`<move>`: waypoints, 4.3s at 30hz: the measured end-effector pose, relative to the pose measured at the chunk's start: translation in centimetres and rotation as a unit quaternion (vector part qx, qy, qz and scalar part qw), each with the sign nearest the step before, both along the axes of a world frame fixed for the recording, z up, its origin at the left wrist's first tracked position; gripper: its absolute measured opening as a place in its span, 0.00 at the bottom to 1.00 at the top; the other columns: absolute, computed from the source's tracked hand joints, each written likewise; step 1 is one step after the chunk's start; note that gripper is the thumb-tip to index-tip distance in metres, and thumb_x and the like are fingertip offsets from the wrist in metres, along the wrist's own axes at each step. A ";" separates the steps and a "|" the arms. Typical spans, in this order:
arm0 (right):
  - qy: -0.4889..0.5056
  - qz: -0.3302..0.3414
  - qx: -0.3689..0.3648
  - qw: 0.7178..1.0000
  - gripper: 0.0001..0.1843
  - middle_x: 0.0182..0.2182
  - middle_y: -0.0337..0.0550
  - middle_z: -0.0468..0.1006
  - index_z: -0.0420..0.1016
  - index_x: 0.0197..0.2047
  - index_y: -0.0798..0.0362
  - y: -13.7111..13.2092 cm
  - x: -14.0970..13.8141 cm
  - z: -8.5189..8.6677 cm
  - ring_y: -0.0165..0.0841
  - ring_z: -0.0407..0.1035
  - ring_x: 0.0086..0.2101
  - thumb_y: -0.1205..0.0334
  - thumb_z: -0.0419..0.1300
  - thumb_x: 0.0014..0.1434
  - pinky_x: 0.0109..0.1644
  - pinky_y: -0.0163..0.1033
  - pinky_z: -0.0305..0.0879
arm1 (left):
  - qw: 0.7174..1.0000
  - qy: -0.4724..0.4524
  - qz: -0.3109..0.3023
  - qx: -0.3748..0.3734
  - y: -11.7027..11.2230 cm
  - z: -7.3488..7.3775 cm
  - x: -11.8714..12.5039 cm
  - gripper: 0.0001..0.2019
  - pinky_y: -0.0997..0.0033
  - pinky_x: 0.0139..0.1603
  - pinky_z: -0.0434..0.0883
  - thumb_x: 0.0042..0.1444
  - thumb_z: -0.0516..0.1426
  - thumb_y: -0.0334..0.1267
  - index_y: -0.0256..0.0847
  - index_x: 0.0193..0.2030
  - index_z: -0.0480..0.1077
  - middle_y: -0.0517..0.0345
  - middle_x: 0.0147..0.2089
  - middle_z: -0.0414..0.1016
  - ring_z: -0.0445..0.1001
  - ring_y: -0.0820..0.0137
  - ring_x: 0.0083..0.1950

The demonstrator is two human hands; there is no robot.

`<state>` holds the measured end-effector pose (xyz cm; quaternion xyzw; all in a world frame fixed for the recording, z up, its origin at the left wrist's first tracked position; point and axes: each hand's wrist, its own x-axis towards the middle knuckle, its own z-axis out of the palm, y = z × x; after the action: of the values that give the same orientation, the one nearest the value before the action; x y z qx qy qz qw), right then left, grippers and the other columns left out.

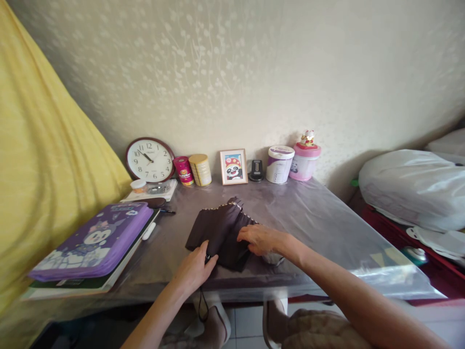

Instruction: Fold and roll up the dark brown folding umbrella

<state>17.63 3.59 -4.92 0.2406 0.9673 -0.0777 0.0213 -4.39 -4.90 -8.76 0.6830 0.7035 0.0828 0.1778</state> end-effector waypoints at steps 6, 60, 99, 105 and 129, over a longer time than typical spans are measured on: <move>0.005 -0.010 0.001 1.000 0.23 0.43 0.47 0.74 0.70 0.46 0.54 0.6 0.5 -0.5 0.37 0.68 0.43 0.77 0.51 0.47 0.46 0.40 0.64 | 1.000 0.001 0.003 0.000 0.0 0.0 0.0 0.26 0.67 0.49 0.64 0.58 0.46 0.46 0.34 0.60 0.54 0.41 0.53 0.69 0.68 0.61 0.54; 0.227 -0.167 0.057 0.958 0.08 0.38 0.42 0.74 0.67 0.41 0.52 2.7 -1.4 1.5 0.30 0.68 0.38 0.67 0.48 0.61 0.41 0.32 0.59 | 1.000 -0.011 -0.004 -0.023 -0.3 1.4 0.2 0.24 0.68 0.49 0.64 0.56 0.47 0.41 0.36 0.59 0.55 0.42 0.53 0.68 0.70 0.62 0.52; 0.169 -0.119 0.063 0.976 0.12 0.44 0.47 0.74 0.71 0.44 0.54 6.0 -3.8 0.1 0.34 0.66 0.46 0.67 0.51 0.59 0.51 0.39 0.59 | 0.991 -0.043 0.128 -0.008 0.1 1.9 0.6 0.23 0.70 0.25 0.67 0.61 0.39 0.46 0.28 0.54 0.53 0.44 0.31 0.75 0.74 0.66 0.22; 0.116 -0.134 -0.038 0.983 0.12 0.38 0.41 0.77 0.73 0.43 0.50 4.9 -0.6 1.2 0.33 0.71 0.38 0.65 0.52 0.57 0.42 0.35 0.64 | 0.991 -0.096 0.098 0.008 -0.1 1.8 0.1 0.27 0.73 0.23 0.67 0.61 0.40 0.45 0.33 0.63 0.44 0.59 0.20 0.71 0.69 0.71 0.16; 0.051 -0.020 -0.017 0.998 0.09 0.37 0.44 0.75 0.74 0.37 0.54 1.9 0.6 0.0 0.34 0.68 0.39 0.70 0.55 0.52 0.45 0.37 0.62 | 0.997 -0.076 0.010 -0.013 -0.3 1.4 -0.2 0.30 0.66 0.41 0.66 0.58 0.41 0.53 0.41 0.64 0.50 0.46 0.44 0.75 0.74 0.61 0.44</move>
<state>18.21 5.51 -4.92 0.2548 0.9607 -0.1070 -0.0254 -4.56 -5.16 -7.38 0.6651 0.6959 0.1272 0.2393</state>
